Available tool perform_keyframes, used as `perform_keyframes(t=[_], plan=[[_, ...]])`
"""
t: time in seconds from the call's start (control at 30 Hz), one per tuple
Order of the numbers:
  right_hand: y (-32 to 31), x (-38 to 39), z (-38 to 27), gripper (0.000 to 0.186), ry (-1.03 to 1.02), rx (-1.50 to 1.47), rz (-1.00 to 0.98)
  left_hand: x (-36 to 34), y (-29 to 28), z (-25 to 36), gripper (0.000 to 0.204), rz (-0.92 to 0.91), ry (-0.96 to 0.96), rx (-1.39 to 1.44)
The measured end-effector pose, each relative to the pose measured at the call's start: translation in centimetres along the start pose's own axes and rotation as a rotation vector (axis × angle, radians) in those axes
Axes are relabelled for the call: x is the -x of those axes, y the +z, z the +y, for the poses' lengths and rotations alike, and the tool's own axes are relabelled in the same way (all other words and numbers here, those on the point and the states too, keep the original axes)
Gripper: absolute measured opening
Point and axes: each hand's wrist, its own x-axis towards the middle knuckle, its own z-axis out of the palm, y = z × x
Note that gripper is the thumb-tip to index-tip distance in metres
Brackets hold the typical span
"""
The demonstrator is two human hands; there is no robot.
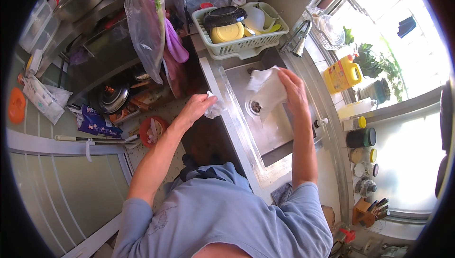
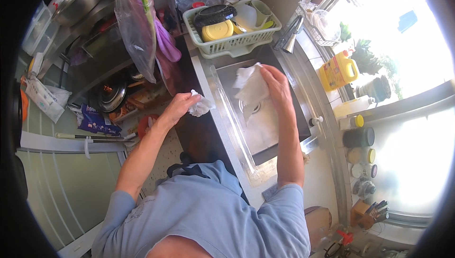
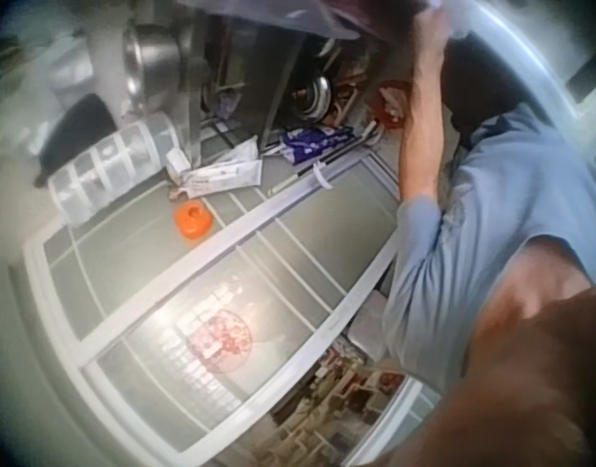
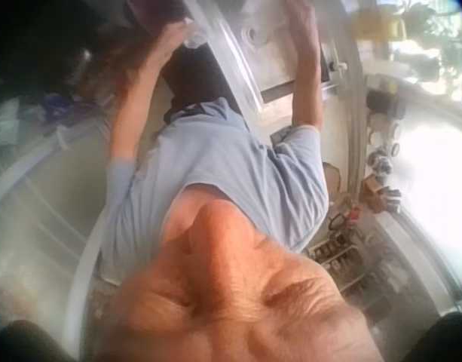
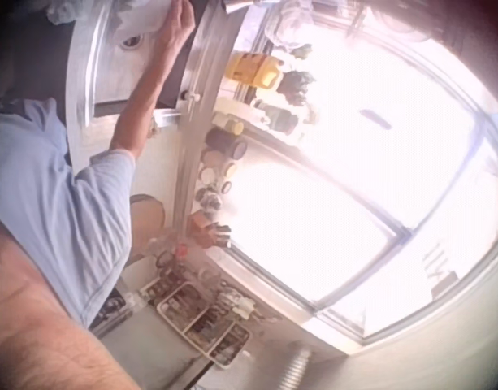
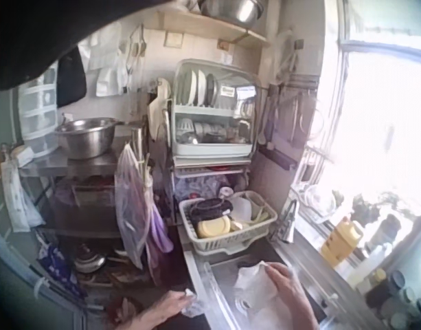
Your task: The person cleans the kitchen sink and surrounding areas using a cloth and a steel wool pad. They wipe the dish rack, scrub the sink basin, and clean the sliding glass door. The person also moves a metal bowl and disposes of used cloths.
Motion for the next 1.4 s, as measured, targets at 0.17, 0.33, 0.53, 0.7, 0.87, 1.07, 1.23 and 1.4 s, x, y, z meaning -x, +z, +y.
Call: perform_keyframes(t=[0.17, 0.33, 0.53, 0.7, 0.87, 1.07, 1.23, 1.4], plan=[[-3.6, 1.0, 6.8, 0.027, -0.163, 1.066, 0.292, 0.1, -0.4, -0.6, 0.026, -0.009, 0.052, 0.068], [-8.4, 2.1, 12.9, 0.031, -0.102, 0.641, 0.402, 0.5, -2.0, 1.3, 0.027, 0.112, 0.082, 0.202], [-5.7, 3.7, 13.6, 0.034, 0.206, 0.443, 0.22, 1.4, -2.0, 0.2, 0.027, 0.046, 0.042, 0.258], [-0.3, 2.8, 7.7, 0.034, 0.166, 0.404, 0.155, 1.4, -3.1, 0.4, 0.024, -0.041, -0.008, 0.353], [-0.5, 0.7, 5.2, 0.031, -0.066, 0.322, 0.131, -1.1, -2.3, 5.6, 0.023, -0.175, -0.021, -0.145], [-0.8, 2.9, -3.9, 0.056, -0.032, 0.391, -0.155, -3.7, 4.5, 15.3, 0.025, -0.546, 0.261, -0.388], [-4.1, 3.4, -4.0, 0.027, 0.047, 0.568, -0.216, -6.6, 8.9, 17.5, 0.029, -0.686, 0.388, -0.598], [-7.8, 6.2, -4.8, 0.023, -0.085, 0.681, 0.05, -8.1, 9.2, 18.4, 0.023, -0.479, 0.61, -0.742]])
